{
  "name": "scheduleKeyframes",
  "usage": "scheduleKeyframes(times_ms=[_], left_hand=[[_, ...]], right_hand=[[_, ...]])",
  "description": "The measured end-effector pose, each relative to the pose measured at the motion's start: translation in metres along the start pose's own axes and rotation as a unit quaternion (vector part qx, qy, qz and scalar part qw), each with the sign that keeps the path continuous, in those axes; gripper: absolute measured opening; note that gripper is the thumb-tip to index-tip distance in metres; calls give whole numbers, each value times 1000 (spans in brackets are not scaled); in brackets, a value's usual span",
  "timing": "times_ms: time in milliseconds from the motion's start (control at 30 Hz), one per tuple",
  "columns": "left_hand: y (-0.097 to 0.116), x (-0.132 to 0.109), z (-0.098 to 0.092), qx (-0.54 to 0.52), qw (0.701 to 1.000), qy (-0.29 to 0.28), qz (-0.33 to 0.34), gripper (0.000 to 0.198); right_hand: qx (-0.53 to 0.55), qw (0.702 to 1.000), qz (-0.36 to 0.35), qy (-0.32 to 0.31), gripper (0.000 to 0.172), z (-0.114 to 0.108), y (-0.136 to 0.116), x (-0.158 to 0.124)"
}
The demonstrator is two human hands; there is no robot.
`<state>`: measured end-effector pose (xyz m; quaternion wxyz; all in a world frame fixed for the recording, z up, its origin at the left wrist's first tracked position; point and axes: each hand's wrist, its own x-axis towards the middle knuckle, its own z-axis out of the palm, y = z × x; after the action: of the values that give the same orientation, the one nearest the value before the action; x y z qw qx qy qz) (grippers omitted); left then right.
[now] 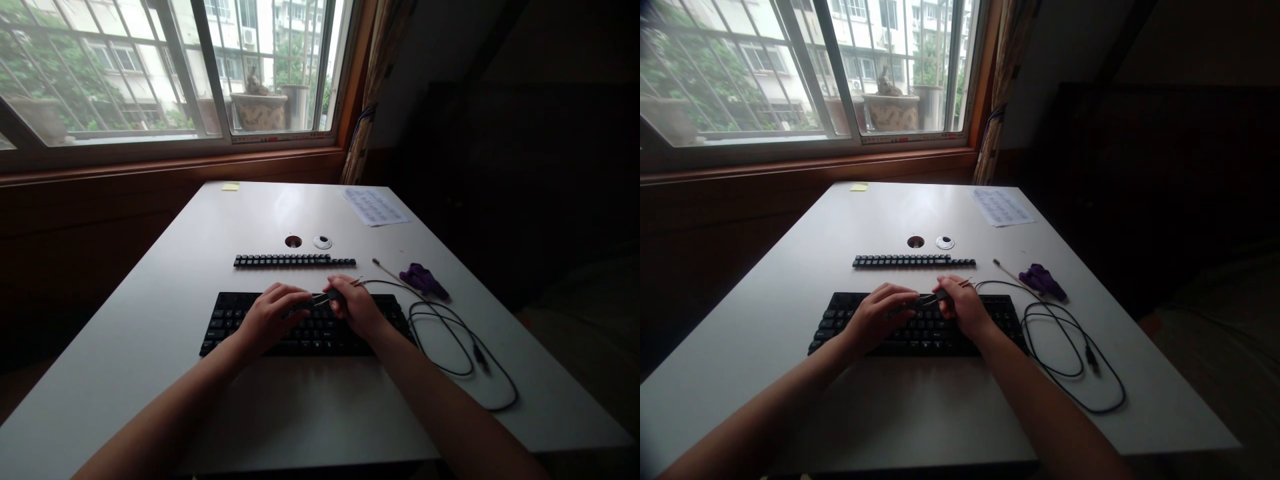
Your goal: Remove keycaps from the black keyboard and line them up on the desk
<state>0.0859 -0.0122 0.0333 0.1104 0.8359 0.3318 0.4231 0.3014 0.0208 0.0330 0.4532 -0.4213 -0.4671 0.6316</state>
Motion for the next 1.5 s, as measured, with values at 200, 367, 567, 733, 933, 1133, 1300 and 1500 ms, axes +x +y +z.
scheduleKeyframes(times_ms=[200, 367, 567, 733, 933, 1133, 1300, 1500], left_hand=[[-2, -4, 7, -15, 999, 20, -38, 25], [-5, -7, 10, -5, 999, 11, -44, 28], [-5, -6, 12, -2, 999, 18, -47, 21], [-3, -6, 12, -15, 997, -5, -74, 21], [-4, -6, 10, -43, 994, -30, -97, 25], [-5, -5, 9, -69, 991, -30, -108, 27], [-5, -4, 8, -115, 984, -39, -132, 28], [-5, -2, 5, -178, 973, -44, -143, 22]], right_hand=[[48, 998, 6, 26, 33, 4, 7, 0], [49, 999, -1, 23, 33, 4, 8, -1], [46, 999, -1, 18, 34, 6, 9, -2], [38, 999, 2, 9, 34, 6, 10, -3], [13, 1000, -2, -5, 32, 8, 10, -6], [-7, 1000, -21, -11, 33, 7, 12, -7], [-16, 999, -34, -28, 33, 5, 14, -7], [-36, 997, -48, -52, 35, 5, 11, -11]])
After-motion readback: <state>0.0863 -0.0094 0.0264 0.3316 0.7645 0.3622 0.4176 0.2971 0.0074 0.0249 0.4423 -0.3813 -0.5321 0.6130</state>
